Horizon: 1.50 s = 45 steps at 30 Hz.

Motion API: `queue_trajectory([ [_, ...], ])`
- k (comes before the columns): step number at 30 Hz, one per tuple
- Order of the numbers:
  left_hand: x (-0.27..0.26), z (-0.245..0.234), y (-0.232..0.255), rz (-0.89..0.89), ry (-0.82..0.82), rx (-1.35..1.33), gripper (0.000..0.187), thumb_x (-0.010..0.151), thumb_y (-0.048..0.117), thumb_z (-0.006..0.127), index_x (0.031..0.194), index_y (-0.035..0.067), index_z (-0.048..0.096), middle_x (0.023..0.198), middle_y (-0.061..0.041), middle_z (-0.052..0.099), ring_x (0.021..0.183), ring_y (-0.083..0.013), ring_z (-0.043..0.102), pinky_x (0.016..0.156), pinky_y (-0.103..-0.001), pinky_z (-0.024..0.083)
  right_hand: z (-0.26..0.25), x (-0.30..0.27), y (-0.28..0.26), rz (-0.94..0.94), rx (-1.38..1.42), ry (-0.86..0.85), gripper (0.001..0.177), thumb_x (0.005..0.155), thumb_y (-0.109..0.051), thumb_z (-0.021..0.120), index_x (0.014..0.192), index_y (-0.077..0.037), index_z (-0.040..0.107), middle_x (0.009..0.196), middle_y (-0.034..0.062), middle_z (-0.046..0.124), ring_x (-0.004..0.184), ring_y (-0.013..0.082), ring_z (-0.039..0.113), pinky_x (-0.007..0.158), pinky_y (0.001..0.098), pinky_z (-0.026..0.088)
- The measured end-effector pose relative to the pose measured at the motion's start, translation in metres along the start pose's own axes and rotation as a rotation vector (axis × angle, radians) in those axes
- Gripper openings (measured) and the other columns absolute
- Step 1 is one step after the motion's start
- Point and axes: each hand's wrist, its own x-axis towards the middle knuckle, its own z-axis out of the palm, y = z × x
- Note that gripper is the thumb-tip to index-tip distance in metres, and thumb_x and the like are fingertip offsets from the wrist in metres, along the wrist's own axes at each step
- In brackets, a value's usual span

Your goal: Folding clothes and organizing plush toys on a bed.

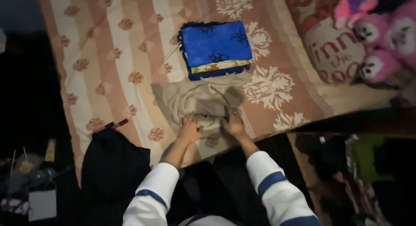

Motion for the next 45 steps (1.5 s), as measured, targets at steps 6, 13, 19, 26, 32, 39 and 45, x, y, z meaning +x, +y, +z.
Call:
queue_trajectory([
  [6,-0.021,0.011,-0.021,-0.337,-0.199,-0.034,0.074,0.082,0.04,0.069,0.148,0.016,0.043,0.16,-0.011,0.035,0.146,-0.0378,0.031,0.115,-0.06,0.031,0.0,0.016,-0.024,-0.125,0.143,0.017,0.088,0.079,-0.031,0.08,0.153,-0.011,0.038,0.127,0.0329,0.06,0.114,0.0518,0.059,0.098,0.055,0.049],
  [13,-0.047,0.031,-0.052,-0.64,-0.247,-0.201,0.063,0.09,0.046,0.063,0.144,0.018,0.048,0.15,-0.016,0.047,0.138,-0.0403,0.046,0.111,-0.056,0.04,0.025,-0.005,-0.012,-0.134,0.212,-0.126,0.062,0.073,-0.032,0.082,0.125,-0.008,0.059,0.1,0.0234,0.071,0.094,0.0396,0.07,0.084,0.05,0.056],
  [19,0.015,0.059,-0.072,-0.675,0.376,-0.669,0.076,0.074,0.03,0.08,0.138,0.002,0.05,0.129,-0.025,0.066,0.122,-0.0398,0.064,0.104,-0.044,0.05,-0.002,-0.008,-0.005,-0.103,0.127,-0.174,0.023,0.087,-0.03,0.072,0.101,-0.013,0.072,0.09,0.0173,0.073,0.09,0.0392,0.068,0.083,0.0508,0.053],
  [26,0.038,0.075,-0.056,-0.672,0.459,-0.651,0.063,0.075,0.022,0.069,0.134,0.005,0.059,0.118,-0.025,0.07,0.111,-0.0405,0.067,0.098,-0.044,0.051,-0.024,-0.009,0.004,-0.383,0.434,-0.23,0.02,0.086,-0.026,0.067,0.082,-0.007,0.063,0.08,0.0156,0.069,0.084,0.0354,0.067,0.077,0.0458,0.054],
  [32,0.023,0.077,-0.04,-0.542,0.596,-0.882,0.04,0.093,0.022,0.053,0.122,0.0,0.07,0.112,-0.021,0.073,0.103,-0.0316,0.068,0.094,-0.04,0.051,-0.033,-0.017,0.012,-0.109,0.291,-0.161,0.031,0.087,-0.032,0.068,0.098,-0.004,0.071,0.086,0.0193,0.073,0.081,0.0311,0.071,0.076,0.043,0.055],
  [39,0.009,-0.011,-0.014,-0.652,0.319,-1.397,0.037,0.09,0.031,0.072,0.109,0.0,0.072,0.098,-0.004,0.071,0.089,-0.0169,0.063,0.082,-0.035,0.052,-0.09,-0.011,-0.004,-0.159,0.427,-0.102,0.057,0.076,-0.044,0.082,0.111,0.0,0.07,0.096,0.021,0.077,0.086,0.031,0.074,0.077,0.044,0.057],
  [45,0.008,-0.095,-0.062,-0.384,0.438,-1.294,0.039,0.093,0.031,0.075,0.117,0.001,0.076,0.106,-0.005,0.073,0.092,-0.0126,0.063,0.084,-0.03,0.053,-0.136,0.02,-0.015,0.144,0.321,-0.108,0.05,0.085,-0.045,0.079,0.096,0.005,0.078,0.077,0.02,0.074,0.067,0.0228,0.069,0.065,0.0396,0.054],
])
